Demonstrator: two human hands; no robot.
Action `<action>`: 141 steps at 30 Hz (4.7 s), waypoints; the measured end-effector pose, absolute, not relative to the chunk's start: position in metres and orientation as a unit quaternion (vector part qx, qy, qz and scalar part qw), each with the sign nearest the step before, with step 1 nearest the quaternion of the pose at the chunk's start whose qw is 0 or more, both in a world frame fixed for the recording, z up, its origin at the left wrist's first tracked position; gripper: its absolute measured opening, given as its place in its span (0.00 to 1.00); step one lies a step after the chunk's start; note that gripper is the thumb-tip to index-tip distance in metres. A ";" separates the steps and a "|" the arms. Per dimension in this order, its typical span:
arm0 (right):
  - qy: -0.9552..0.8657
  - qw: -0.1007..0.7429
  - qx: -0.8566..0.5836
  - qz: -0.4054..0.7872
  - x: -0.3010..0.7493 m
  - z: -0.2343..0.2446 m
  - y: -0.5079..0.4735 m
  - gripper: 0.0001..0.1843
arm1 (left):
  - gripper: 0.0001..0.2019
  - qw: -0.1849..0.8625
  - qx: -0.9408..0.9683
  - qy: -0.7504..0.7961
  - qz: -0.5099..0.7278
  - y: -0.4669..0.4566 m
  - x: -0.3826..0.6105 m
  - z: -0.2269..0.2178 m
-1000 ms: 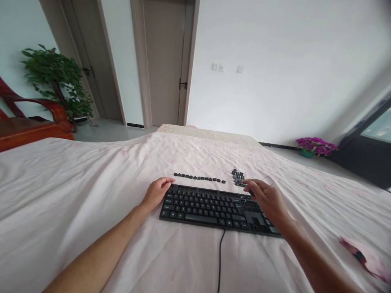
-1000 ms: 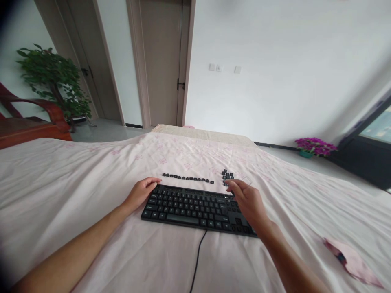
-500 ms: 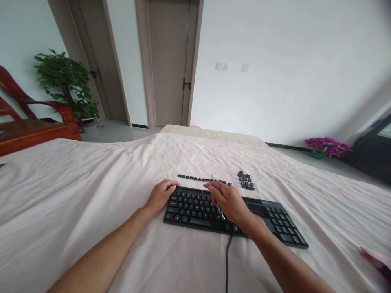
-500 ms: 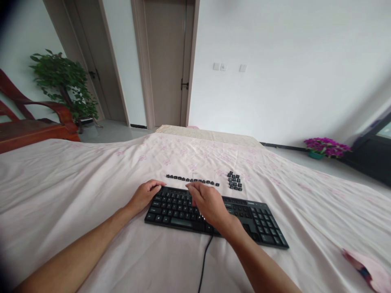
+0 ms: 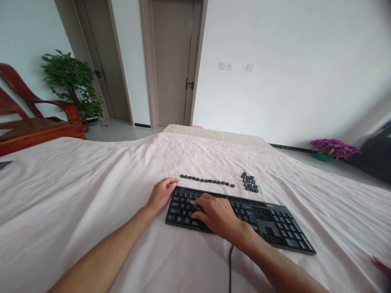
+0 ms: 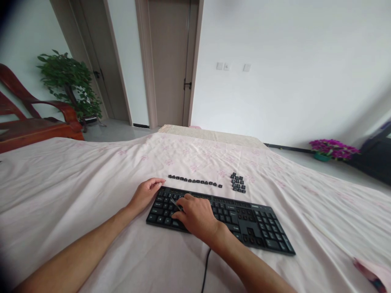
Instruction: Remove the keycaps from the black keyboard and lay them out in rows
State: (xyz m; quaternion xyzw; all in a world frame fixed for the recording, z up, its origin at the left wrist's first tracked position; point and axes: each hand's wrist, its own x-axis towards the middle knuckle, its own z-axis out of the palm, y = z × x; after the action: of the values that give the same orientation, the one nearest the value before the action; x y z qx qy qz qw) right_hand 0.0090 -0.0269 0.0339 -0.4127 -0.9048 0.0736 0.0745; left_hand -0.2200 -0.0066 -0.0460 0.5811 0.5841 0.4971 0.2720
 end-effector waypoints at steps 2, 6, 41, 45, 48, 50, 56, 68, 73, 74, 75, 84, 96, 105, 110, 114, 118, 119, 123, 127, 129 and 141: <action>-0.904 0.094 -0.411 0.076 0.012 0.035 -0.025 0.15 | 0.15 0.271 0.574 0.586 0.504 -0.005 -0.221 -0.048; -0.897 0.130 -0.417 0.070 0.015 0.039 -0.003 0.12 | 0.14 0.256 0.567 0.600 0.504 0.005 -0.226 -0.051; -0.892 0.078 -0.445 0.030 -0.065 0.002 0.094 0.11 | 0.07 0.139 0.706 0.618 0.317 0.055 -0.234 -0.035; -0.891 0.072 -0.446 0.036 -0.065 0.002 0.094 0.12 | 0.08 0.125 0.704 0.631 0.301 0.053 -0.232 -0.033; -0.892 0.079 -0.442 0.055 -0.062 0.001 0.098 0.13 | 0.08 0.119 0.709 0.631 0.292 0.052 -0.232 -0.033; -0.891 0.088 -0.439 0.079 -0.057 0.002 0.102 0.15 | 0.08 0.120 0.711 0.629 0.292 0.052 -0.233 -0.033; -0.883 0.106 -0.448 0.093 -0.042 0.005 0.109 0.16 | 0.13 0.140 0.702 0.629 0.303 0.053 -0.232 -0.032; -0.896 0.087 -0.435 0.033 -0.050 0.005 0.103 0.11 | 0.11 0.159 0.710 0.600 0.331 0.052 -0.231 -0.033; -0.894 0.112 -0.434 0.020 -0.048 0.007 0.098 0.09 | 0.08 0.156 0.706 0.611 0.322 0.054 -0.230 -0.035; -0.893 0.116 -0.433 0.021 -0.048 0.007 0.097 0.09 | 0.08 0.155 0.705 0.613 0.320 0.054 -0.230 -0.035; -0.893 0.119 -0.433 0.023 -0.048 0.006 0.096 0.09 | 0.08 0.154 0.706 0.613 0.319 0.054 -0.230 -0.035; -0.883 0.154 -0.438 0.067 -0.041 -0.001 0.100 0.10 | 0.11 0.170 0.701 0.606 0.337 0.055 -0.233 -0.036; -0.878 0.145 -0.453 0.046 -0.023 -0.001 0.112 0.07 | 0.18 0.240 0.599 0.614 0.456 0.062 -0.242 -0.043; -0.880 0.150 -0.448 0.044 -0.024 0.002 0.105 0.06 | 0.16 0.220 0.616 0.623 0.429 0.062 -0.242 -0.044; -0.881 0.165 -0.441 0.049 -0.025 -0.003 0.100 0.05 | 0.15 0.216 0.624 0.622 0.420 0.062 -0.241 -0.045; -0.880 0.164 -0.442 0.058 -0.027 -0.005 0.099 0.05 | 0.15 0.212 0.630 0.623 0.413 0.062 -0.241 -0.045; -0.870 0.174 -0.457 0.062 -0.022 -0.002 0.102 0.06 | 0.14 0.207 0.633 0.624 0.409 0.063 -0.242 -0.046; -0.867 0.177 -0.462 0.056 -0.020 -0.001 0.103 0.07 | 0.14 0.206 0.633 0.625 0.408 0.063 -0.242 -0.046; -0.866 0.175 -0.468 0.026 -0.013 -0.001 0.106 0.07 | 0.14 0.205 0.636 0.624 0.404 0.063 -0.242 -0.046; -0.877 0.152 -0.456 0.014 -0.015 -0.003 0.105 0.05 | 0.14 0.203 0.636 0.627 0.401 0.063 -0.241 -0.045; -0.880 0.145 -0.452 0.010 -0.016 -0.004 0.104 0.06 | 0.14 0.203 0.636 0.628 0.401 0.062 -0.241 -0.045; -0.897 0.115 -0.426 -0.015 -0.017 0.002 0.100 0.10 | 0.14 0.206 0.633 0.629 0.401 0.061 -0.240 -0.044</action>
State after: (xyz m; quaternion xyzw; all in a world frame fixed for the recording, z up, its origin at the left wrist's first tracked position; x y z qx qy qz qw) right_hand -0.0166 0.1000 0.0017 -0.4256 -0.8974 -0.0146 0.1153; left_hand -0.2400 0.0615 -0.0437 0.6332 0.6291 0.4009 0.2063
